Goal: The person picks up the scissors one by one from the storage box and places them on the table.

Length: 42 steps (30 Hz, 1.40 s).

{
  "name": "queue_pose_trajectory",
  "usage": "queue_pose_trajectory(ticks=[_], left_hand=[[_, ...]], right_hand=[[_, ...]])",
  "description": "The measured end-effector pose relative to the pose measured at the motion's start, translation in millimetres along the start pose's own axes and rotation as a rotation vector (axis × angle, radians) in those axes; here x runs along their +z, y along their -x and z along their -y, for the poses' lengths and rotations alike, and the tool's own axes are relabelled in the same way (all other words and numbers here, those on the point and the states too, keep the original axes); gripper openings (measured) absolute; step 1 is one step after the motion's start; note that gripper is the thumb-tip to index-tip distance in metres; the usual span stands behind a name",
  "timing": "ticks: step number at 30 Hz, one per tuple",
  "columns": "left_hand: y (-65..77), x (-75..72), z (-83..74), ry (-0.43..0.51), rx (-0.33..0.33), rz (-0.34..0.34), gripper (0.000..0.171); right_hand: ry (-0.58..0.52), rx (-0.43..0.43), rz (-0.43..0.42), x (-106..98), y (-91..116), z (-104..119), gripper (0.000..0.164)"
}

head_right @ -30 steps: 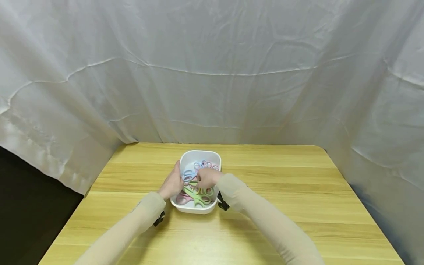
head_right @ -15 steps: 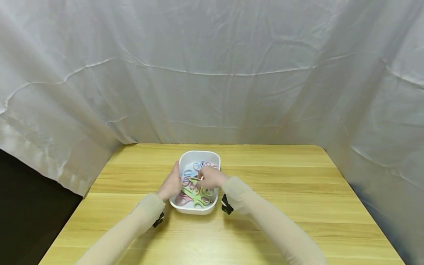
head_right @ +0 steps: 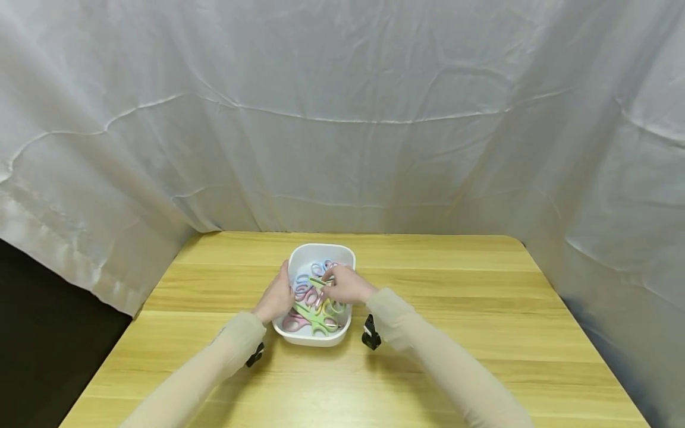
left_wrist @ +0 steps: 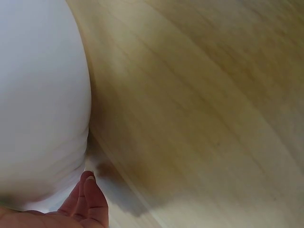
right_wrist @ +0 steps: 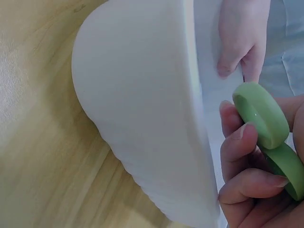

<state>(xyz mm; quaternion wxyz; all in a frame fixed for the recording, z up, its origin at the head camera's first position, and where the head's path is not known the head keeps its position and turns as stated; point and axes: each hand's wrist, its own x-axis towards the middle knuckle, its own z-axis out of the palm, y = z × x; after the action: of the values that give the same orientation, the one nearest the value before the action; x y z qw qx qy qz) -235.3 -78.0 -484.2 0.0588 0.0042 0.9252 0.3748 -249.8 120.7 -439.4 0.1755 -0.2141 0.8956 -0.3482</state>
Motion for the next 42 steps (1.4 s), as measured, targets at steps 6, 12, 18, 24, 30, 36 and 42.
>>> queue_pose_trajectory(ticks=[6, 12, 18, 24, 30, 36, 42], left_hand=[[-4.2, -1.7, -0.3, 0.009, -0.015, -0.002, 0.093], [-3.4, -0.6, -1.3, 0.013, -0.017, 0.011, 0.094], [-0.1, 0.1, -1.9, -0.010, -0.024, 0.013, 0.091], [3.3, -0.2, -3.9, -0.018, -0.030, 0.010, 0.090], [2.8, 0.9, -3.0, -0.012, -0.029, 0.011, 0.090], [-0.1, 1.5, -1.0, -0.014, -0.031, 0.004, 0.089], [0.0, 1.3, -0.8, 0.005, -0.033, 0.002, 0.091]], right_hand=[[-0.040, 0.002, -0.067, -2.7, -1.7, -4.1, 0.034], [-0.166, 0.055, -0.083, -3.7, 3.8, -8.8, 0.043], [-0.253, 0.083, -0.107, -1.5, 7.9, -11.6, 0.043], [-0.308, 0.102, -0.134, 1.3, 6.8, -14.9, 0.044], [-0.366, 0.109, -0.150, 3.3, 6.3, -17.7, 0.046], [-0.424, 0.117, -0.218, 5.1, 6.9, -18.8, 0.048], [-0.473, 0.132, -0.328, 6.2, 8.5, -23.1, 0.048]])
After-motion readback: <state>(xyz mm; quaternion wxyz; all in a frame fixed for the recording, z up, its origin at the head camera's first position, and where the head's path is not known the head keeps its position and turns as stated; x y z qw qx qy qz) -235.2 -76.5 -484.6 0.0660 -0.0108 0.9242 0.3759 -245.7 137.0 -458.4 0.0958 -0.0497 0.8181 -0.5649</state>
